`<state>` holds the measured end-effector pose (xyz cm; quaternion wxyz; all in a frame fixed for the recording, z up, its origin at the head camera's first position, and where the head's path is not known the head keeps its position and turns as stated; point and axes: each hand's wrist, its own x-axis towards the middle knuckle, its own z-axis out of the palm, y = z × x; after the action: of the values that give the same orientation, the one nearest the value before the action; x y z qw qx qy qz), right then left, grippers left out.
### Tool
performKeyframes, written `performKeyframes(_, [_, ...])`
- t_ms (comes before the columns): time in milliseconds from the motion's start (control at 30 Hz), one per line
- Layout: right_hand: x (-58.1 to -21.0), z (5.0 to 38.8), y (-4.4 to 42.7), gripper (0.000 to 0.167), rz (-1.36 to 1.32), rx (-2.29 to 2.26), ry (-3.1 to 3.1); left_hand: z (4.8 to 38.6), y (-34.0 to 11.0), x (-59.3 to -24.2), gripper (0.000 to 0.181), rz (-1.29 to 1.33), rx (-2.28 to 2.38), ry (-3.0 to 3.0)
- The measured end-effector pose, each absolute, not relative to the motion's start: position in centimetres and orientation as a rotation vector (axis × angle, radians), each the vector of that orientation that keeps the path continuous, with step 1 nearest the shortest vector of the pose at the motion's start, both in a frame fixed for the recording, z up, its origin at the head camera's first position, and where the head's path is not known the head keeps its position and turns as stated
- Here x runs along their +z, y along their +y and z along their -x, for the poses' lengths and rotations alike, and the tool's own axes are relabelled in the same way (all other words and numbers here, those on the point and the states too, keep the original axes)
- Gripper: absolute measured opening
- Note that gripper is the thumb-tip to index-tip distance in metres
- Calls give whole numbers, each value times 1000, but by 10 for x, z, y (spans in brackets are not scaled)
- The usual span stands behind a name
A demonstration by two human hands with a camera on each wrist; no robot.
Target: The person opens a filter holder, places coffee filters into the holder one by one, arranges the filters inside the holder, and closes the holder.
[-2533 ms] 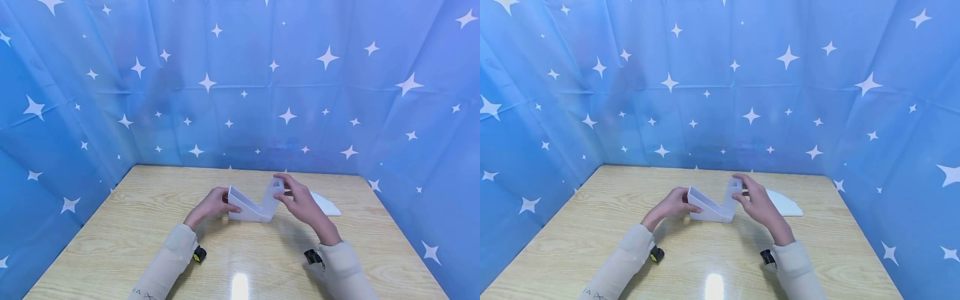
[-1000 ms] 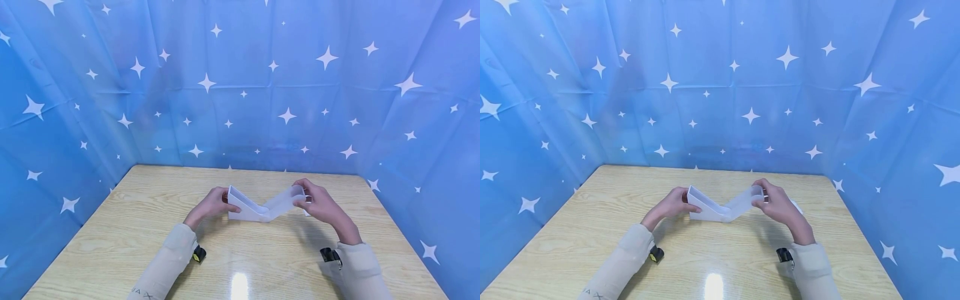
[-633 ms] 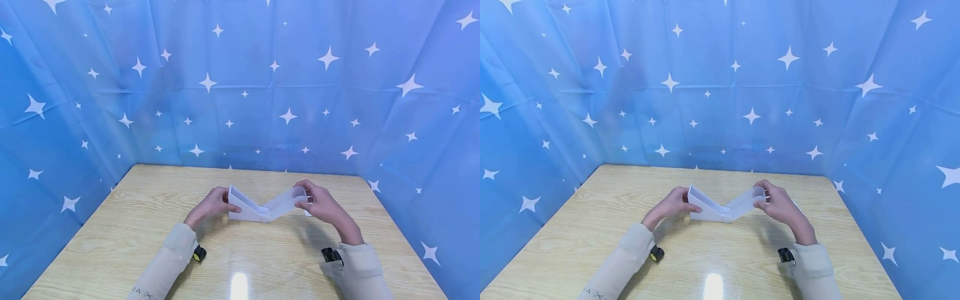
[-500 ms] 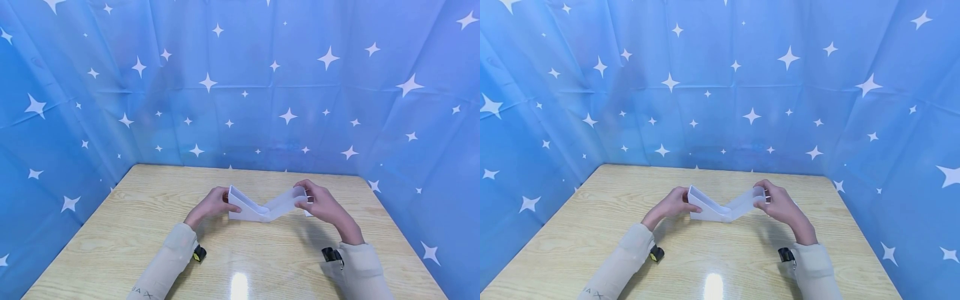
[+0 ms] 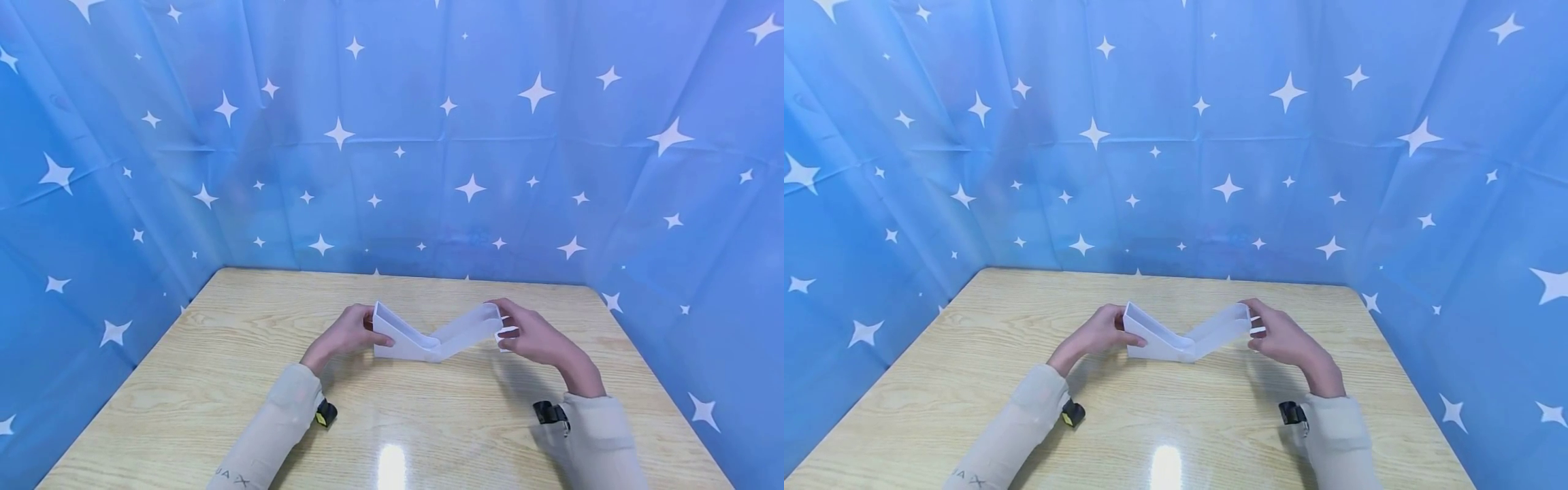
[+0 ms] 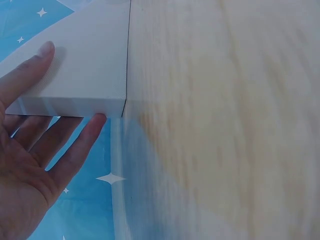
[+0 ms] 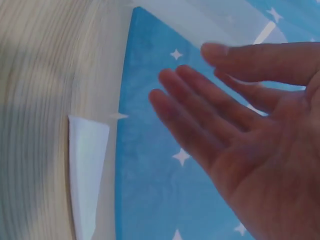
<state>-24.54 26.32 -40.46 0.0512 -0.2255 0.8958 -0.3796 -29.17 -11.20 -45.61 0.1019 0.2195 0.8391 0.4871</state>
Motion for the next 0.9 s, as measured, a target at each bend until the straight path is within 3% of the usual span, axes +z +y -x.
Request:
performKeyframes(533, [-431,262,300,42,300,-919,3112,293,-112,-457,38,-632,1425,2493])
performKeyframes(900, [-455,268,326,58,14,-818,3074,294,-113,-457,37,-648,1420,2486])
